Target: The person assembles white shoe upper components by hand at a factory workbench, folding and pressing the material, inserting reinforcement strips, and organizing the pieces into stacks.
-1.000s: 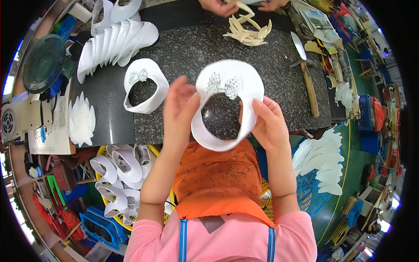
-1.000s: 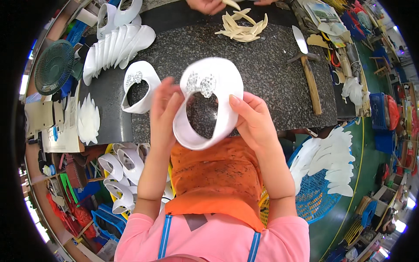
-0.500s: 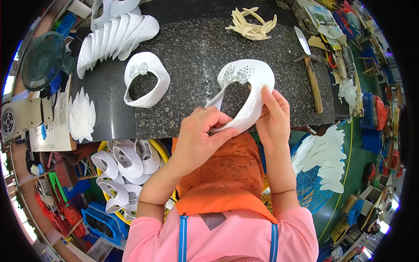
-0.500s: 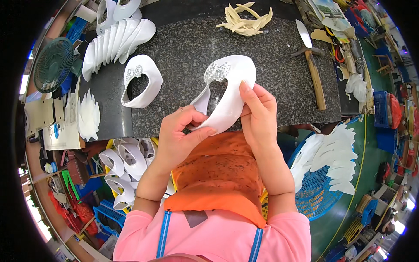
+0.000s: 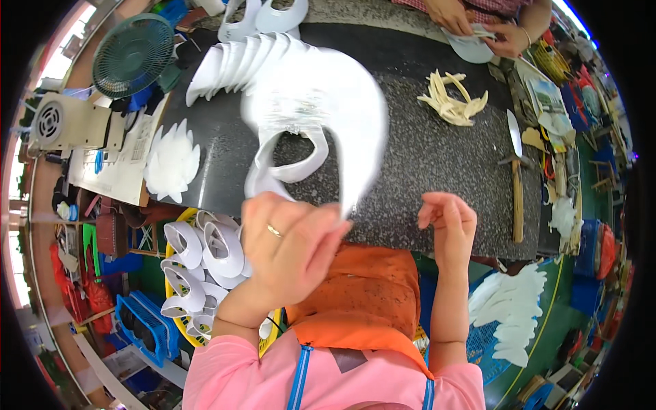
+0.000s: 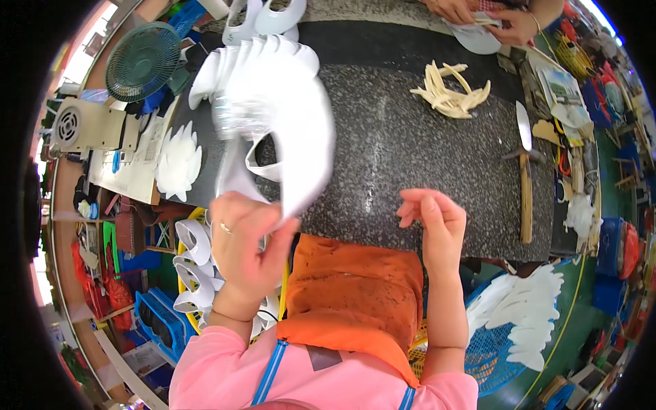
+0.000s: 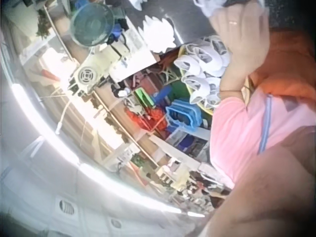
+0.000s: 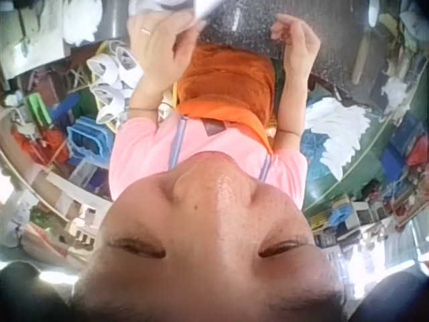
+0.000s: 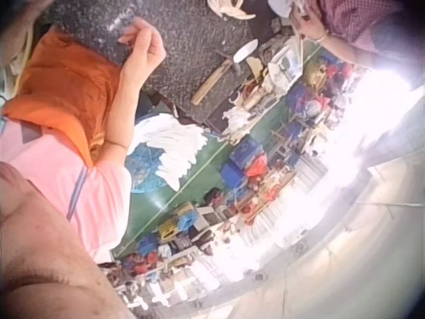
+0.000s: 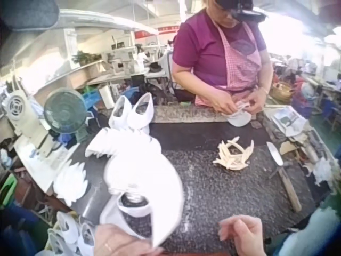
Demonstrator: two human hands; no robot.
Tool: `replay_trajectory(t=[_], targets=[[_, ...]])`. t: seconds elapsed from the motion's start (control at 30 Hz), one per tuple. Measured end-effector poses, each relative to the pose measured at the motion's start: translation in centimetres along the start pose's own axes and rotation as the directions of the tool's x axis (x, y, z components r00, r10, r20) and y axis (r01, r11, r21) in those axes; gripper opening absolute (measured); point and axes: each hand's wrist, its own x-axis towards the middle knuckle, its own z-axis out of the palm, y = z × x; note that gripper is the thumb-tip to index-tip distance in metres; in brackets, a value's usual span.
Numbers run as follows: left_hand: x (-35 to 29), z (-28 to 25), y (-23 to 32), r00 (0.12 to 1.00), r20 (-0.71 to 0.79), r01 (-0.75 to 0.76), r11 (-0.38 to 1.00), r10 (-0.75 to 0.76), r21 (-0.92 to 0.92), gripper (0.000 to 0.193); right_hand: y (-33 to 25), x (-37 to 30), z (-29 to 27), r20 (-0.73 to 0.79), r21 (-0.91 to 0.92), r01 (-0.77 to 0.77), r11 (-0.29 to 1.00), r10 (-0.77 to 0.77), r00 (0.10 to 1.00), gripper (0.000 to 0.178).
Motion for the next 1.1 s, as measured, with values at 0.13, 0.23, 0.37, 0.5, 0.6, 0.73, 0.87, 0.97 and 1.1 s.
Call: replay_trajectory(t=[0.13, 0.23, 0.37, 0.5, 0.6, 0.73, 0.87, 0.97, 1.1], targets=[[-1.2, 1.9, -4.3, 0.945, 0.244, 0.165, 0.963, -0.216, 0.215, 0.021, 1.0, -0.1, 0.5, -0.038, -0.125, -0.132, 0.983, 0.128, 0.991, 0.023], [-2.8, 3.4, -6.0, 0.942, 0.174, 0.212, 0.913, -0.285, 0.35, 0.029, 1.3, -0.4, 0.6, 0.005, -0.216, -0.214, 0.953, 0.22, 0.975, 0.021], [-2.5, 3.4, -7.6, 0.955, 0.166, 0.217, 0.959, -0.247, 0.179, 0.033, 1.4, -0.3, 0.5, -0.006, -0.253, -0.23, 0.94, 0.236, 0.972, 0.02], [-3.0, 3.5, -8.4, 0.935, 0.277, 0.164, 0.964, -0.219, 0.21, 0.028, 1.6, -0.3, 2.1, -0.015, -0.515, -0.161, 0.842, 0.179, 0.984, 0.013], [-3.3, 3.2, -7.6, 0.933, 0.324, 0.139, 0.987, -0.16, 0.085, 0.026, 0.9, 0.9, 7.6, 0.438, -0.732, 0.294, 0.614, 0.095, 0.894, 0.056], [-3.0, 2.3, -6.4, 0.958, 0.115, 0.257, 0.965, -0.261, 0.051, 0.037, 2.7, 4.1, 10.5, 0.592, -0.711, 0.58, 0.398, -0.105, 0.799, 0.058], [-6.8, 3.3, -6.1, 0.585, -0.023, 0.593, 0.447, -0.81, -0.67, 0.057, 3.4, 5.6, 9.4, 0.609, -0.698, 0.634, 0.333, -0.19, 0.77, 0.035], [-8.8, 3.2, -6.1, 0.475, 0.505, 0.31, -0.4, -0.721, -0.862, 0.057, 3.2, 4.6, 9.6, 0.46, -0.599, 0.432, 0.675, -0.152, 0.875, 0.021], [-6.1, 3.5, -4.5, 0.578, 0.37, 0.32, -0.215, -0.727, -0.923, 0.044, 2.0, 3.6, 10.1, 0.507, -0.597, 0.348, 0.723, 0.004, 0.862, 0.028]])
